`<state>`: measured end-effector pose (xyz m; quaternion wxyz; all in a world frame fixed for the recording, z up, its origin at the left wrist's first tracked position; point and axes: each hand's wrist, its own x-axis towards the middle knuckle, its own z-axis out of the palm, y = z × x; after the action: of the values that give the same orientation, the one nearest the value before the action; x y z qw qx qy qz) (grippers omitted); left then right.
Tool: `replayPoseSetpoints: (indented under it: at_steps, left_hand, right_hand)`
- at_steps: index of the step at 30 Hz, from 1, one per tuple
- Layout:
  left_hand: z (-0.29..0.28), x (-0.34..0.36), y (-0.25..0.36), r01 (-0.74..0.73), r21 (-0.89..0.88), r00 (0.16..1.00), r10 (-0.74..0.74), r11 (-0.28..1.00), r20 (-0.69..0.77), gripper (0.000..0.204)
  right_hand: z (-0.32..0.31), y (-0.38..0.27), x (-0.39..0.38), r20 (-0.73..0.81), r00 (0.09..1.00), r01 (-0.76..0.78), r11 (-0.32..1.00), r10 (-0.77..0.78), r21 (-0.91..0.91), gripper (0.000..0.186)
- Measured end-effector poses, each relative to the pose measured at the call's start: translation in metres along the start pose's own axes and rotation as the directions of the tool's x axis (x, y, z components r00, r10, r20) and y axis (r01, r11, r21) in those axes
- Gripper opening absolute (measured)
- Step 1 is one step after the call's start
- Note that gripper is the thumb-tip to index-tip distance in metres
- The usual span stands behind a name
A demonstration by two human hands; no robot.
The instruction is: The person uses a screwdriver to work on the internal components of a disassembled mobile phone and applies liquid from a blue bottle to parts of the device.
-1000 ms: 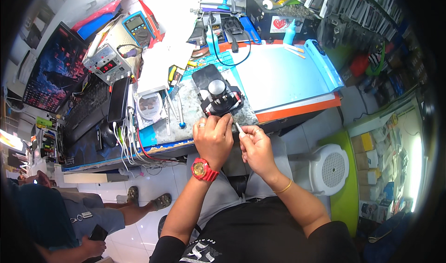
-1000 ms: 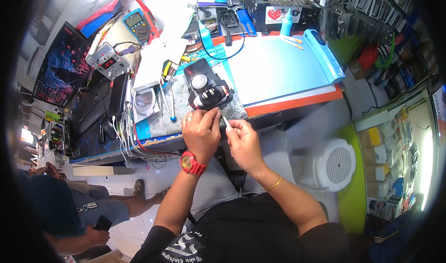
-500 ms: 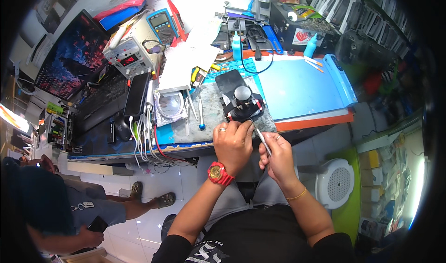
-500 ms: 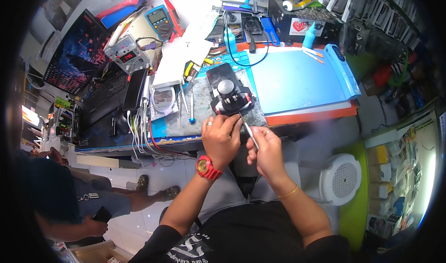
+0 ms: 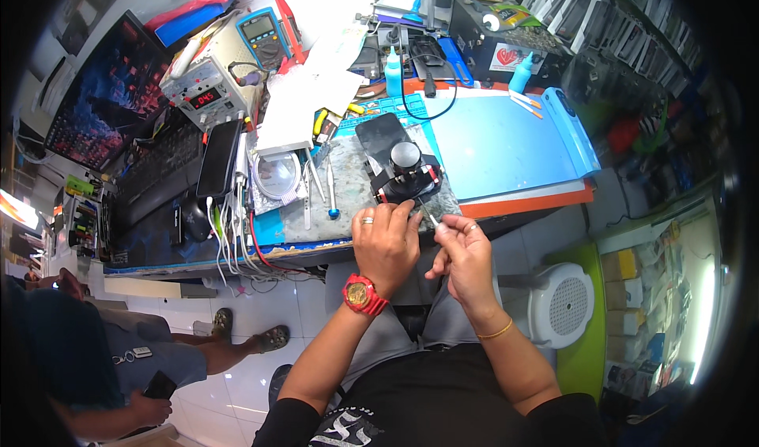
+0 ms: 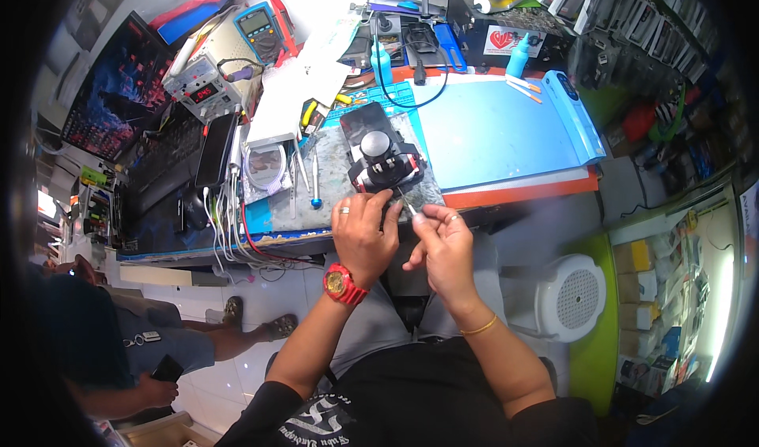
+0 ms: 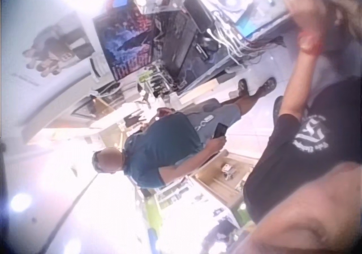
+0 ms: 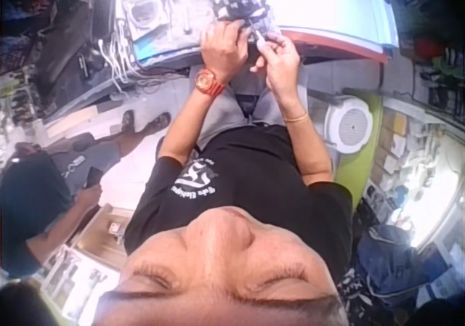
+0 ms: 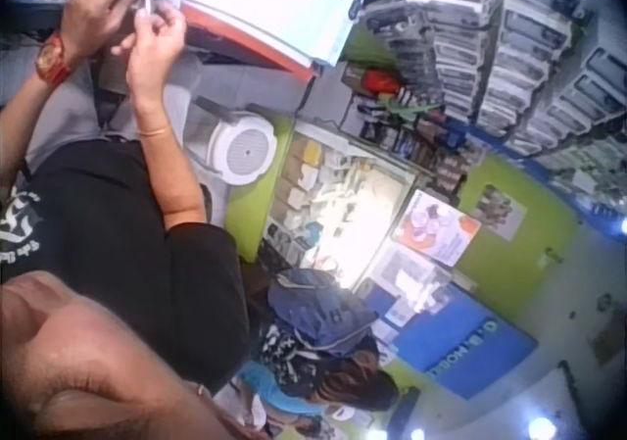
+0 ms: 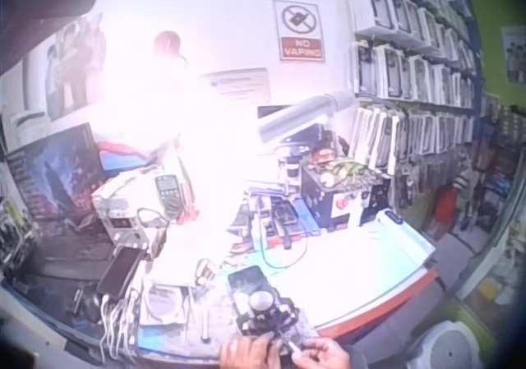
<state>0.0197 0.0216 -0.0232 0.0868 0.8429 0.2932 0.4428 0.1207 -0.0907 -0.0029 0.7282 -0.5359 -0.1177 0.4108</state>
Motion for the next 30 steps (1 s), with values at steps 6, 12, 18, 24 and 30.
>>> replayPoseSetpoints:
  at_steps: [6,12,18,24,30]
  left_hand:
    - [0.0,-0.001,-0.001,-0.018,0.024,1.0,0.018,1.0,0.01,0.027]
    - [0.001,0.001,0.001,0.005,0.0,1.0,-0.005,1.0,-0.018,0.03]
    - [0.001,0.002,0.001,0.005,0.005,1.0,-0.005,1.0,-0.024,0.028]
    - [0.002,0.001,0.002,0.035,-0.005,0.999,-0.035,0.999,-0.008,0.026]
    - [0.003,0.002,0.002,0.037,-0.025,0.999,-0.038,0.999,-0.036,0.025]
  right_hand:
    - [0.0,0.002,-0.001,0.003,1.0,0.009,1.0,-0.009,0.001,0.029]
    - [-0.007,0.008,0.003,0.016,0.998,0.058,0.997,-0.057,-0.047,0.028]
    - [-0.009,0.007,0.002,0.044,0.998,0.049,0.996,-0.046,-0.071,0.031]
    - [-0.004,0.001,-0.001,0.038,0.999,-0.002,0.999,0.004,-0.049,0.029]
    - [-0.006,-0.001,-0.002,0.068,0.998,0.01,0.995,-0.003,-0.101,0.03]
